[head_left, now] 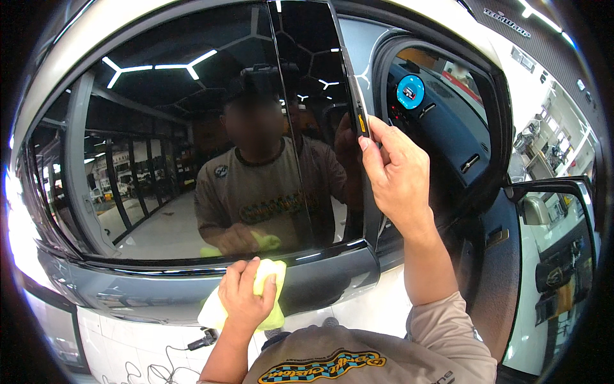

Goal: The person trims excess tint film from the edges of a car window using a utility knife and wipes the surface with a yellow microfiber cloth. The person works along the window perimeter, peels away trimmed film, and smooths the remaining film with the cloth.

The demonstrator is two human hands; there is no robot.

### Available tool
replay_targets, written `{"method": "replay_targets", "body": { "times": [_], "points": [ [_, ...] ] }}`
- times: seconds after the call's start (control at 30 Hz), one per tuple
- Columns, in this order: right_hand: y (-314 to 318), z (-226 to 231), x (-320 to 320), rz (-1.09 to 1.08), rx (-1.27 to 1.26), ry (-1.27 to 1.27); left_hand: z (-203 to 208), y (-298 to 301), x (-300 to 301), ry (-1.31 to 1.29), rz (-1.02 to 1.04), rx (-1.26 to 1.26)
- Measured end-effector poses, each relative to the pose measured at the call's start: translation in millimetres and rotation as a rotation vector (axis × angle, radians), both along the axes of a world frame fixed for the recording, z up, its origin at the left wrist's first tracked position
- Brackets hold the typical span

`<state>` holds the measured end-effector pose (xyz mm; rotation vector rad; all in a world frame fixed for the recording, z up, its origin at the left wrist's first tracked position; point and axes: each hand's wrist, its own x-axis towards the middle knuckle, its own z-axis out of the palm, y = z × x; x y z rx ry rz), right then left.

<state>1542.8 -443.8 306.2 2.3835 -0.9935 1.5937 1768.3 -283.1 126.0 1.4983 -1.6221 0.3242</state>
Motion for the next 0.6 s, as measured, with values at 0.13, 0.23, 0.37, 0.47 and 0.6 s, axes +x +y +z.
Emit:
{"method": "replay_targets", "body": {
  "times": [0.13,0.23,0.37,0.47,0.6],
  "points": [
    [2.2,-6.0,-2.6,-0.006,0.017,0.013,0.2,-0.5,0.7,0.004,-0.01,-0.002],
    [4.6,-10.2,-4.5,-0.012,0.045,0.014,0.4,-0.4,0.1,0.006,-0.008,-0.003],
    [7.4,-15.5,-7.5,-0.025,0.039,0.037,1.2,-0.8,0.0,-0.009,-0.005,-0.013],
    [7.8,-20.4,-7.8,-0.016,0.041,0.022,2.0,-0.8,0.4,-0.005,0.001,-0.01],
    [9.2,-28.7,-8.6,-0.004,0.06,-0.01,2.1,-0.3,0.7,0.003,-0.004,-0.003]
  ]
}}
